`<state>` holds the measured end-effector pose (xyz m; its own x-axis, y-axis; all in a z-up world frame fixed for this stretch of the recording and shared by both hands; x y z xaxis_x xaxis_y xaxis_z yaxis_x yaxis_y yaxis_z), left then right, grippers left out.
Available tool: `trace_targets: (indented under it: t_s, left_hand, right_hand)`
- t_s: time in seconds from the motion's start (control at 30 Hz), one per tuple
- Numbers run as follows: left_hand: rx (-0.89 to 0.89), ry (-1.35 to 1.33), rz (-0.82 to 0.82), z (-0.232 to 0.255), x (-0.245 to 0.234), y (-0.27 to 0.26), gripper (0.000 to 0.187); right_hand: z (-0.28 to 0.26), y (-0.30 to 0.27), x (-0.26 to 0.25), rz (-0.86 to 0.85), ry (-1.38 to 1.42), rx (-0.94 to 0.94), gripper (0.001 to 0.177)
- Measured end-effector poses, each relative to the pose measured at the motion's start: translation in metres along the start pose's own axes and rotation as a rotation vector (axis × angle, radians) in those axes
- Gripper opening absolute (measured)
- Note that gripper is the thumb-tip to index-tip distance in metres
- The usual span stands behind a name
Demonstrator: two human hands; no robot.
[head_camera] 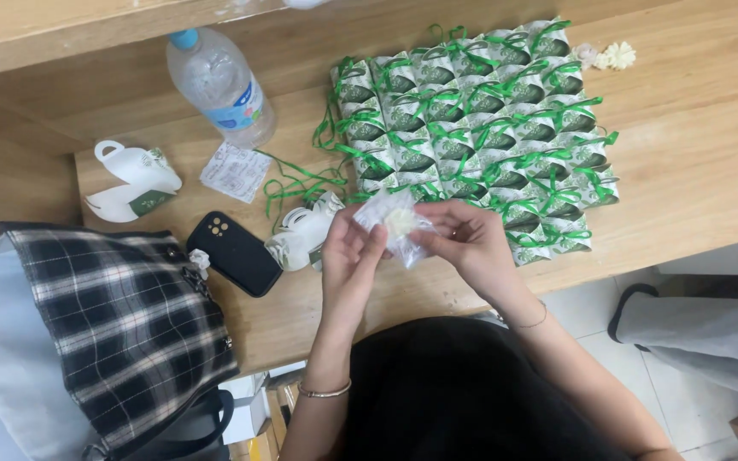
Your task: Packaging small flower-shaped items into decorative gift boxes.
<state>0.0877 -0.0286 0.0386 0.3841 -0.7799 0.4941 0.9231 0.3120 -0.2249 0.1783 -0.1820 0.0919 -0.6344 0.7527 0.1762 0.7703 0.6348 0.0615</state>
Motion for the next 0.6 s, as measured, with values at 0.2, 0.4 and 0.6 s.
trace_targets:
  t_s: [0.2,0.4,0.6]
  left_hand:
    - [-0.109,-0.061,-0.048,-0.007,0.043,-0.010,0.059]
    - [-0.012,-0.092,0.065,-0.004,0.068,0.001,0.044]
    - [-0.288,0.267,0.183,-0.084,0.022,0.012,0.042]
  right_hand:
    - [-0.027,-0.017,0.006,0.243,-0.988,-0.566,0.029]
    - [-0.048,-0.023,0.006,-0.085,-0.880,-0.682,0.049]
    - [-0.033,-0.021,-0.026,-0.056,-0.870,-0.546,0.047]
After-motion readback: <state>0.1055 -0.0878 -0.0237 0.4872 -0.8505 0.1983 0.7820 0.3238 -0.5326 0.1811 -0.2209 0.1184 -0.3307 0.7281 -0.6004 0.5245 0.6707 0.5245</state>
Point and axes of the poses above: each hand's wrist, its own y-axis towards the middle knuckle, its own x-axis out of the palm, z = x × y, the point moved 2 cm from there along y, towards the middle knuckle, and after that the axes turned 12 degrees about -x, right-handed, at the moved point
